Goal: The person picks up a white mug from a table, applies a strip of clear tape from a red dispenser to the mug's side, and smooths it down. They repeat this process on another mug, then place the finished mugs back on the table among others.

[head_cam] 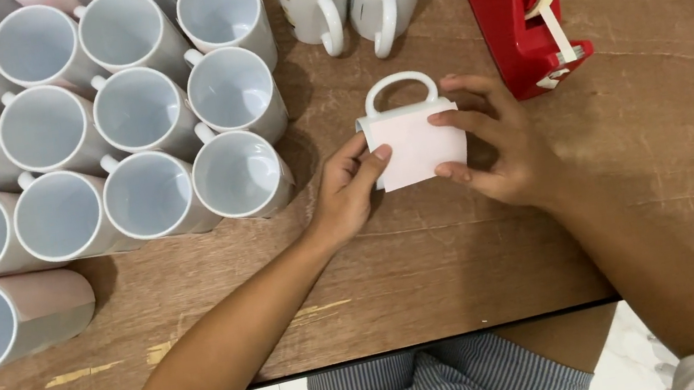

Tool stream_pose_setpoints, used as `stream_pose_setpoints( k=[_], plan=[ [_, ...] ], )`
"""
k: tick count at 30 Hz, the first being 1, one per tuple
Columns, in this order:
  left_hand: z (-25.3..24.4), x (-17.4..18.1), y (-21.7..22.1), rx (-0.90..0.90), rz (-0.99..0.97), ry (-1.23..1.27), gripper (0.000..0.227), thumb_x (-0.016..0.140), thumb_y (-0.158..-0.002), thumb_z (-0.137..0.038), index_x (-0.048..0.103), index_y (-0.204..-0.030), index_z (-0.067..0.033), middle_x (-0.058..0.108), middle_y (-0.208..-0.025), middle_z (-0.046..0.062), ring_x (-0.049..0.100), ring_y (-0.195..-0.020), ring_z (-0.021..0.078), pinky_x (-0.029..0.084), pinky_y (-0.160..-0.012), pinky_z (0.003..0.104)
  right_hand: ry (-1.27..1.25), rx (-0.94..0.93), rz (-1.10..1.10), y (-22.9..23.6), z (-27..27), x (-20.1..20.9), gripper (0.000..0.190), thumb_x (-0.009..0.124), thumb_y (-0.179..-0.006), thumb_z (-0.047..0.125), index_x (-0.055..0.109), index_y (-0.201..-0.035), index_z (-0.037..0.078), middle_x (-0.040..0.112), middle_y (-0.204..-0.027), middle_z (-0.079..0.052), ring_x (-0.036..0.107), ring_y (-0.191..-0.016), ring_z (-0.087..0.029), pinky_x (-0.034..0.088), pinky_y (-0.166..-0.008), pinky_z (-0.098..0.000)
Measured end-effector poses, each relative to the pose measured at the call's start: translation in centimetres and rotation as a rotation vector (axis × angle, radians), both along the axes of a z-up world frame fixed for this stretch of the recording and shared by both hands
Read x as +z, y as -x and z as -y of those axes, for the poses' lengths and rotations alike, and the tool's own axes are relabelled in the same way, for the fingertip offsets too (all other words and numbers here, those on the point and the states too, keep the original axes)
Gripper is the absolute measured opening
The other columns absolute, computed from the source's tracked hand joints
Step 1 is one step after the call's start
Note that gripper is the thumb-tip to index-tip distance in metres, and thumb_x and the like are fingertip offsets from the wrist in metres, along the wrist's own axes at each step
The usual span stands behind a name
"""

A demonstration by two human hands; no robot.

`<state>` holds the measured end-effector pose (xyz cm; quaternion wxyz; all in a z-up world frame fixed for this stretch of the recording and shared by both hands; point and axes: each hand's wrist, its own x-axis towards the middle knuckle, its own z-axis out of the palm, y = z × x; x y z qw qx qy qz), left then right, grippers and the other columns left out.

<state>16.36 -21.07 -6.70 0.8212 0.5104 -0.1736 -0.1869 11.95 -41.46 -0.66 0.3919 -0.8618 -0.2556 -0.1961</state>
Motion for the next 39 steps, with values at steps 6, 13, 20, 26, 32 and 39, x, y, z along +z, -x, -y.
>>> stream_pose_setpoints(
  k=[6, 13, 20, 26, 32, 39],
  plan=[
    [-1.0, 1.6, 0.5, 0.3, 0.324, -0.348, 0.023, 0.071, -0.087, -0.02, 0.051, -0.089, -0.007, 0.053, -0.07, 0.002, 0.051, -0.07, 0.0115, 0.043, -0.064, 0.027, -0.111, 0.052, -0.066, -0.8, 1.1, -2.4, 0.048, 0.078, -0.077, 0.018, 0.06, -0.118, 0.003, 0.049, -0.126, -0.024, 0.054, -0.115, -0.038, 0.043, -0.097, -0.0487],
    [-2.1, 4.4, 0.9, 0.288, 0.59, -0.523, 0.037, 0.062, -0.094, -0.025, 0.041, -0.12, -0.0095, 0.035, -0.104, 0.01, 0.044, -0.092, 0.025, 0.043, -0.082, 0.039, -0.163, 0.085, -0.091, -0.8, 1.3, -3.6, 0.049, 0.081, -0.074, 0.022, 0.059, -0.116, 0.008, 0.045, -0.126, -0.02, 0.053, -0.114, -0.034, 0.041, -0.1, -0.048],
    [-2.7, 4.8, 0.1, 0.046, 0.604, -0.528, 0.052, 0.07, -0.088, -0.025, 0.043, -0.13, -0.0115, 0.031, -0.136, 0.026, 0.04, -0.127, 0.0497, 0.033, -0.103, 0.063, -0.177, 0.084, -0.083, -0.8, 1.1, -3.3, 0.051, 0.082, -0.073, 0.023, 0.059, -0.116, 0.008, 0.042, -0.127, -0.022, 0.052, -0.115, -0.035, 0.041, -0.102, -0.0472],
    [-3.3, 4.6, -0.8, 0.012, 0.615, -0.451, 0.054, 0.078, -0.081, -0.019, 0.048, -0.126, -0.0107, 0.038, -0.136, 0.022, 0.046, -0.127, 0.0447, 0.038, -0.104, 0.058, -0.181, 0.101, -0.057, -0.9, 0.7, -3.3, 0.052, 0.083, -0.072, 0.024, 0.06, -0.115, 0.007, 0.04, -0.126, -0.022, 0.053, -0.113, -0.034, 0.041, -0.101, -0.0465],
    [-3.1, 4.4, -0.9, 0.015, 0.617, -0.445, 0.057, 0.081, -0.077, -0.018, 0.05, -0.125, -0.0099, 0.039, -0.135, 0.022, 0.047, -0.125, 0.0459, 0.039, -0.103, 0.058, -0.18, 0.089, -0.068, -0.8, 0.9, -3.1, 0.054, 0.084, -0.071, 0.026, 0.06, -0.115, 0.007, 0.041, -0.125, -0.022, 0.053, -0.109, -0.033, 0.042, -0.1, -0.0455],
    [-3.1, 4.4, -0.9, 0.011, 0.626, -0.417, 0.056, 0.08, -0.078, -0.016, 0.05, -0.125, -0.0095, 0.038, -0.135, 0.023, 0.046, -0.125, 0.0472, 0.039, -0.104, 0.059, -0.195, 0.08, -0.096, -0.8, 0.8, -2.8, 0.053, 0.084, -0.07, 0.025, 0.06, -0.114, 0.007, 0.042, -0.124, -0.022, 0.054, -0.107, -0.034, 0.043, -0.098, -0.0481]
  ],
)
